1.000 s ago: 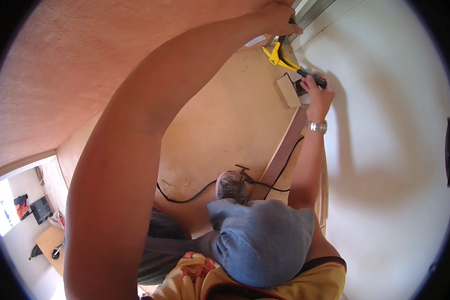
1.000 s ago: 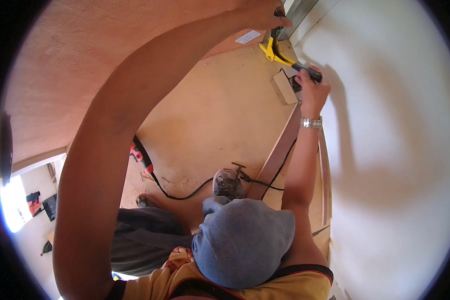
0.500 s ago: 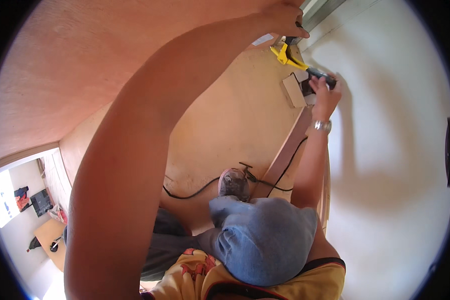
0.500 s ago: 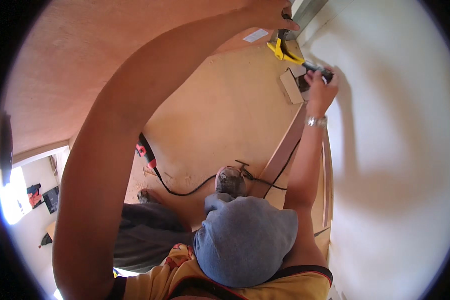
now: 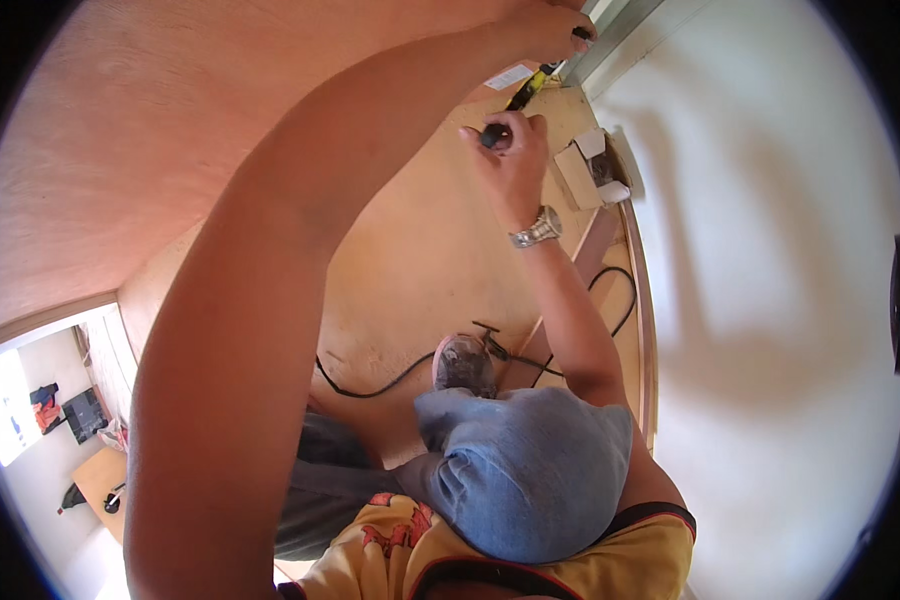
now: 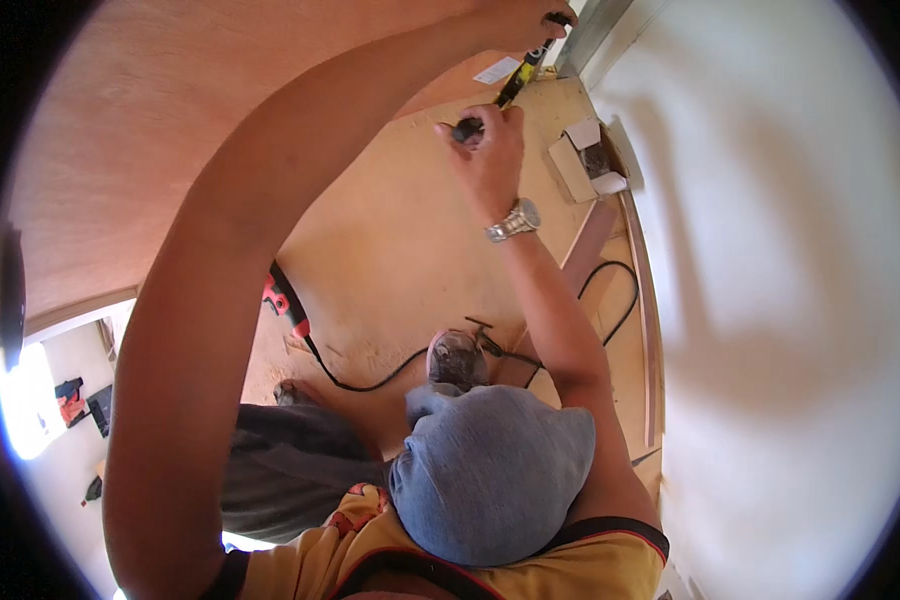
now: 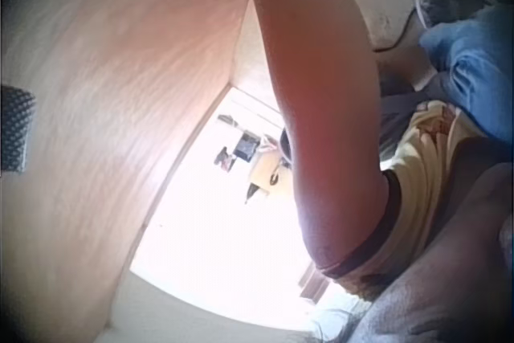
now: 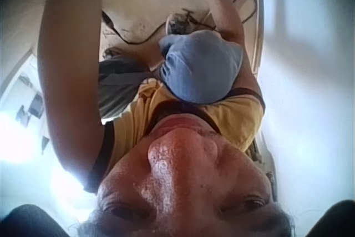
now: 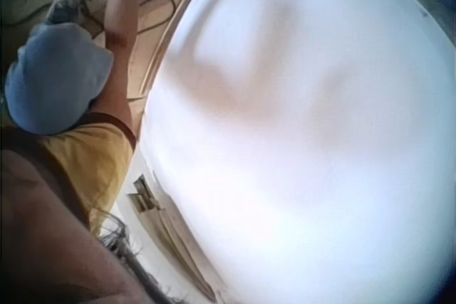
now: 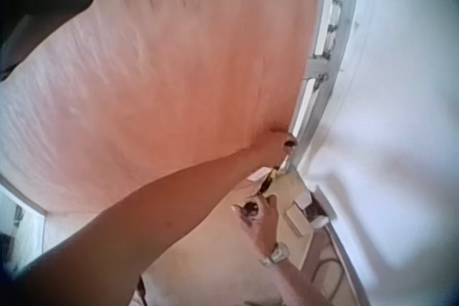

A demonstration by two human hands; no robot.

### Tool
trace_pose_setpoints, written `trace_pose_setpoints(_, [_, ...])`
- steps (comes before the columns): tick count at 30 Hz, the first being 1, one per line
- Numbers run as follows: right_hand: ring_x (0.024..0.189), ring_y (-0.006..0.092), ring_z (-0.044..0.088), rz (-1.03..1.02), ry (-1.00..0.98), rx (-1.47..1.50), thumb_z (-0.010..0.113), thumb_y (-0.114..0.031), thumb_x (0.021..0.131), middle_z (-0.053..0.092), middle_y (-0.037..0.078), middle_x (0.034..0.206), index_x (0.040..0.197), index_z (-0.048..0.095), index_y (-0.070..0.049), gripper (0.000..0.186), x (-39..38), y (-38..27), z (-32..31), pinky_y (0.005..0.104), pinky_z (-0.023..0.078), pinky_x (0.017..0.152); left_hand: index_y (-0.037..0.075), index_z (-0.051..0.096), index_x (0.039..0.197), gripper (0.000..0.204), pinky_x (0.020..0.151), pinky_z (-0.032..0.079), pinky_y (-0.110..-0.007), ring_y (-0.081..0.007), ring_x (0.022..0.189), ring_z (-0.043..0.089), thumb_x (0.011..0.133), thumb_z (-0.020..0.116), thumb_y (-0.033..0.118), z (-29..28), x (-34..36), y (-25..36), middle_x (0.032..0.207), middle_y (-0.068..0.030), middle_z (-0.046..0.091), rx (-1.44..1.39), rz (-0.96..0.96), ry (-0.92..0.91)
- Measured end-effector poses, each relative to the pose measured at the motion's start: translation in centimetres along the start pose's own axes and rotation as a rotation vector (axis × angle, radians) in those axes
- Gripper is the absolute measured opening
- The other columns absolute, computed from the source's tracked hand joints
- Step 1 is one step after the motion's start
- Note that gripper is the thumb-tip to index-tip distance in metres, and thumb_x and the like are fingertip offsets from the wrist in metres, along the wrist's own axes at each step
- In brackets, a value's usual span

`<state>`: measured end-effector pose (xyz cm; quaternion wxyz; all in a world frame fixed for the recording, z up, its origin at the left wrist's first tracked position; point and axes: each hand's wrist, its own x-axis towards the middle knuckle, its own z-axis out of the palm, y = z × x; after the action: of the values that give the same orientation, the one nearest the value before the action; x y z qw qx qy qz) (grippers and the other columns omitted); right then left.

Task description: The person uses a power drill to make holes in a wooden panel and then uses a rivet tool to secure components into the drilled holes inside a cabinet space.

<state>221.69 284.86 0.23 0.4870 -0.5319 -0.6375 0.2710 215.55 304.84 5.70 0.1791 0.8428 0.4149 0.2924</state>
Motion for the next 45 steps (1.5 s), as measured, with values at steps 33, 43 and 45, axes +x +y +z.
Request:
trace_pose_setpoints(33, [0.07,0.0175,0.07,0.322,0.419,0.402,0.072,-0.007,0.092,0.071,0.011,0.092,0.111,0.065,0.005,0.023,6.6,10.8,-13.1,0.0295,0.062,0.063,0.007,0.074,0.11,0.041,0.086,0.055,-0.043,-0.0301,0.1,0.071,0.083,0.078,0.038,-2.0,-4.1,4.1,0.103,-0.0122,0.076,0.098,-0.11,-0.095])
trace_pose_setpoints(43, [0.092,0.0204,0.073,0.083,0.041,0.335,0.082,-0.006,0.083,0.065,0.012,0.113,0.109,0.067,-0.001,0.031,-1.3,1.4,1.6,0.0297,0.061,0.079,0.016,0.073,0.123,0.042,0.093,0.053,-0.045,-0.0326,0.107,0.069,0.082,0.063,0.011,-1.3,-2.5,4.4,0.11,-0.0144,0.075,0.369,0.036,-0.113])
trace_pose_setpoints(45, [0.091,0.021,0.073,0.121,0.002,0.456,0.082,-0.01,0.084,0.065,0.012,0.111,0.113,0.065,0.0,0.034,-2.7,1.6,2.5,0.0309,0.061,0.078,0.012,0.074,0.118,0.038,0.09,0.054,-0.044,-0.0344,0.105,0.069,0.08,0.066,0.012,-4.1,-4.0,1.6,0.111,-0.018,0.073,0.342,0.059,-0.119])
